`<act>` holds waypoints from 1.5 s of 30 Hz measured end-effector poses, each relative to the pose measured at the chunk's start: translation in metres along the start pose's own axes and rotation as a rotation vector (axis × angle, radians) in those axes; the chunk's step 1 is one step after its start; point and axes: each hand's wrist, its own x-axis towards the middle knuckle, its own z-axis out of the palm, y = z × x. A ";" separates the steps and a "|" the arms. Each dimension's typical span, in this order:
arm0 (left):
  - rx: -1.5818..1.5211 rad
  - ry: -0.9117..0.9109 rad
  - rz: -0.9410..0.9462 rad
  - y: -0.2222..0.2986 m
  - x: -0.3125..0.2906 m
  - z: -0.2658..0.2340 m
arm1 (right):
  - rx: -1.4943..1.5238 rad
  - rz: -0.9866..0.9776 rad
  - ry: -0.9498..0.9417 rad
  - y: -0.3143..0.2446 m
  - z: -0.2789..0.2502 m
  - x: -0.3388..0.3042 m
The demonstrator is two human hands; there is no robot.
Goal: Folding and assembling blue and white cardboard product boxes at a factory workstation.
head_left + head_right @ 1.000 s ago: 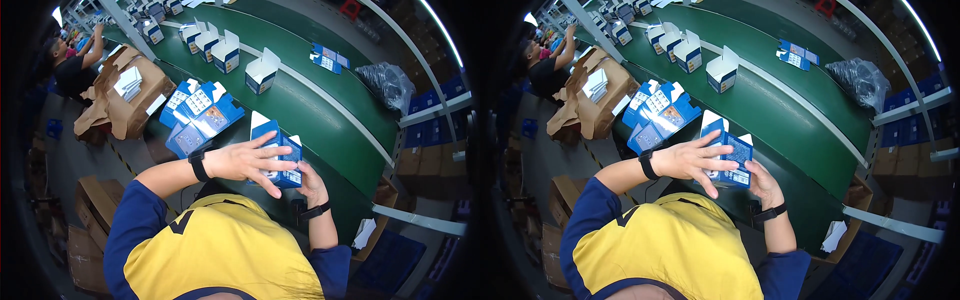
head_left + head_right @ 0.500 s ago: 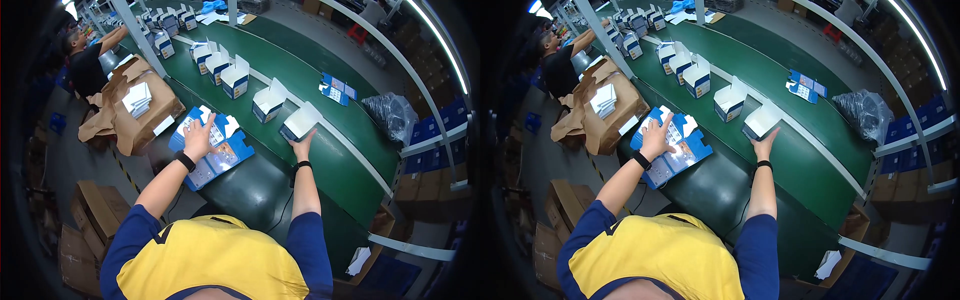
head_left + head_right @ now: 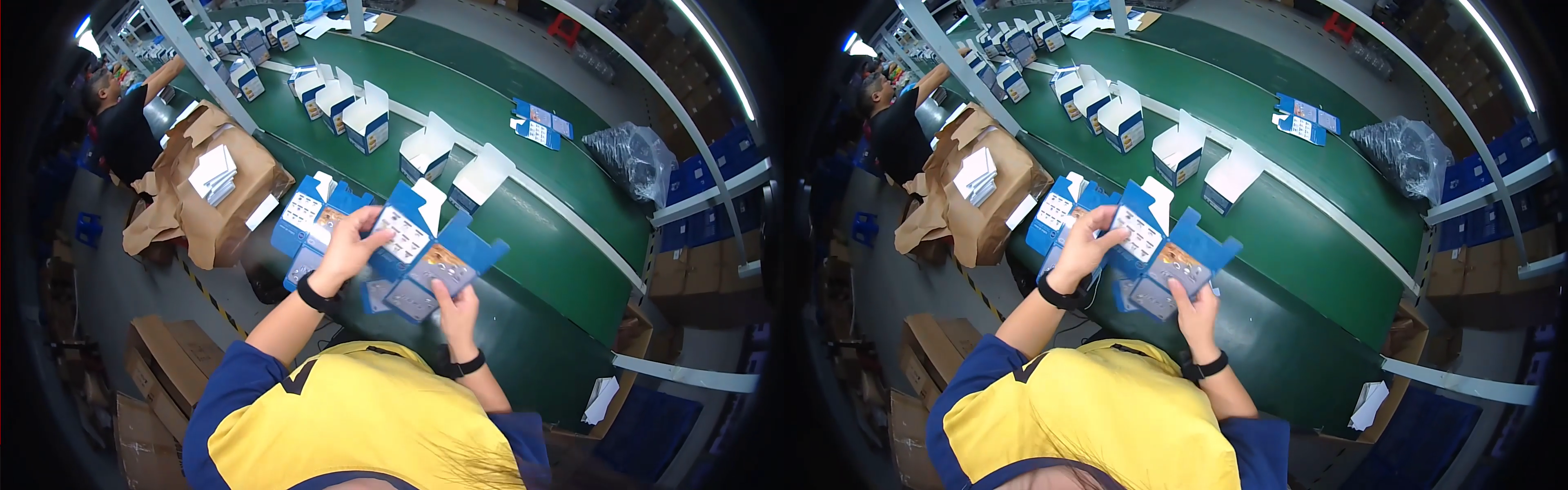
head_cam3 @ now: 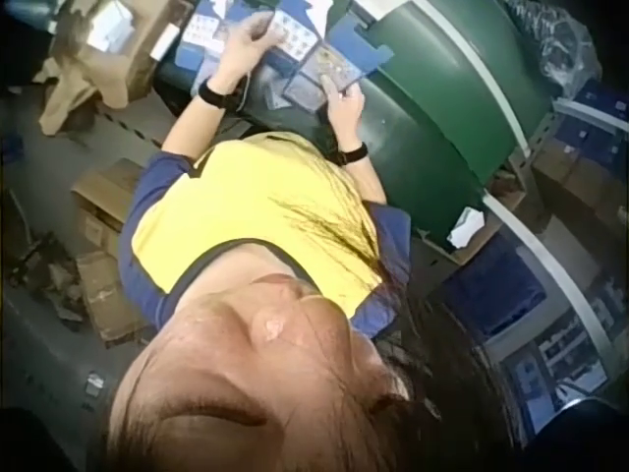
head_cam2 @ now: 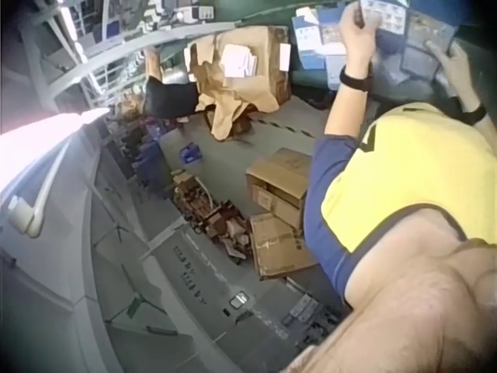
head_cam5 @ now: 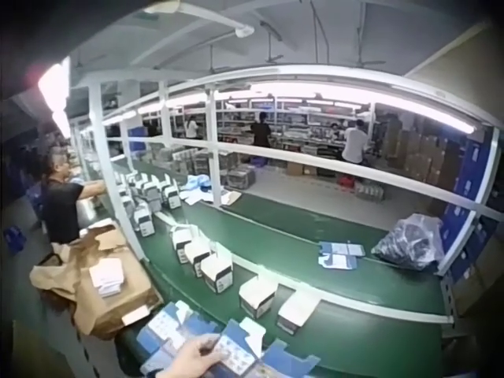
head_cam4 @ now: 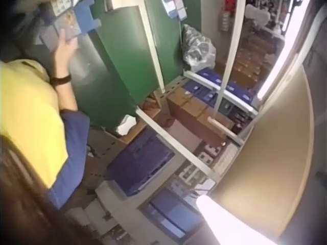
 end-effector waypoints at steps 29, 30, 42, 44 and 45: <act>0.627 -0.192 0.767 0.006 -0.050 0.052 | -0.025 -0.231 -0.273 -0.101 -0.029 -0.047; 0.627 -0.194 0.766 0.005 -0.050 0.054 | -0.005 -0.175 -0.230 -0.106 -0.028 -0.047; 0.473 -0.276 0.879 0.013 -0.046 0.081 | 0.641 -0.385 -0.138 -0.095 -0.023 -0.036; 0.434 -0.256 0.806 0.018 -0.048 0.080 | 0.443 -0.290 -0.164 -0.094 -0.030 -0.032; 0.415 -0.245 0.769 0.019 -0.049 0.080 | 0.442 -0.289 -0.166 -0.093 -0.031 -0.032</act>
